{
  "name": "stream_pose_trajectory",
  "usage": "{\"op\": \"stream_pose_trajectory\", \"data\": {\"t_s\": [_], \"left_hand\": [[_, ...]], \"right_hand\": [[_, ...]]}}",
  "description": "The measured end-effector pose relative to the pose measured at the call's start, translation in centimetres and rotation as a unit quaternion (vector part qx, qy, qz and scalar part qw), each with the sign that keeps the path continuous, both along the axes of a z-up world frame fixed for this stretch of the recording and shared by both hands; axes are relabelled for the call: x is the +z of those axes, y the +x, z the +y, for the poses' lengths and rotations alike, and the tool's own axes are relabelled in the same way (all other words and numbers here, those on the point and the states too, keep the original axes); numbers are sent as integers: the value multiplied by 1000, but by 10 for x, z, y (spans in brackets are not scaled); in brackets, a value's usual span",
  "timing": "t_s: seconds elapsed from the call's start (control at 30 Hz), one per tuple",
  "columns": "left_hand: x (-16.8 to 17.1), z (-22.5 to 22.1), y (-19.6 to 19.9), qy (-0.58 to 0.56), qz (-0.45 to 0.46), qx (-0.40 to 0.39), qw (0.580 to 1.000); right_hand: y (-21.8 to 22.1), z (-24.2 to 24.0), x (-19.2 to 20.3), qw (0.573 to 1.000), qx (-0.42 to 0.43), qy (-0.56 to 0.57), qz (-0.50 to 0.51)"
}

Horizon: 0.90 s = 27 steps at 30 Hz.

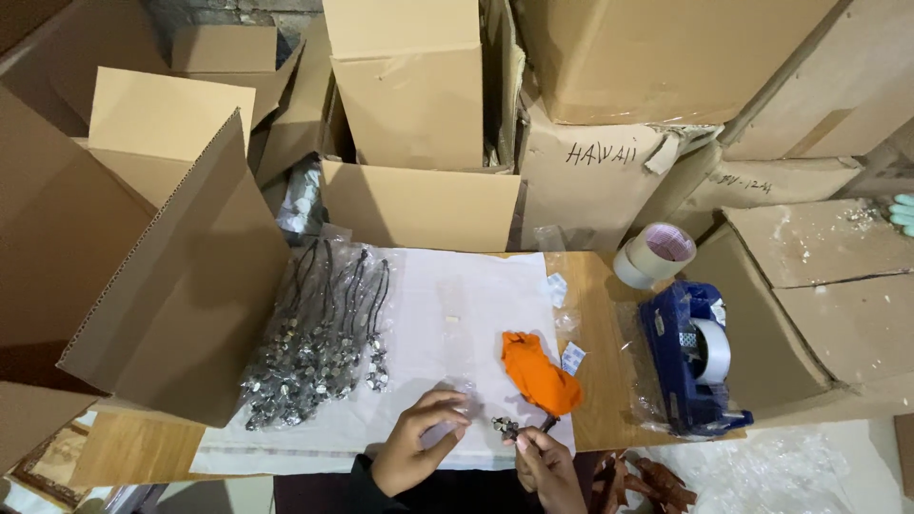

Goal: Packing small metal components and chains into individual plastic bags at a workstation

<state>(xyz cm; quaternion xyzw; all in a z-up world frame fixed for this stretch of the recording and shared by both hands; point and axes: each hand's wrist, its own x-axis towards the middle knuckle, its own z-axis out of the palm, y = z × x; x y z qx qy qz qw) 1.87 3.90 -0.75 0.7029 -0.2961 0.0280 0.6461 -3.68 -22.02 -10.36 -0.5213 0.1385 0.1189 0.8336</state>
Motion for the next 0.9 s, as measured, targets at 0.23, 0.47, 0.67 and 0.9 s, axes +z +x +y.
{"op": "stream_pose_trajectory", "data": {"t_s": [0.23, 0.47, 0.67, 0.9], "left_hand": [[-28, -8, 2, -58, 81, 43, 994], [-30, -23, -5, -131, 124, 52, 982], [-43, -34, -5, -202, 138, 106, 964], [-28, -40, -13, -222, 163, 130, 953]], "right_hand": [[1, 4, -26, 998, -10, -39, -49], [0, 24, 5, 998, 16, -35, -53], [3, 35, 0, 995, 4, -52, -91], [7, 44, -1, 984, -7, -112, -135]]}}
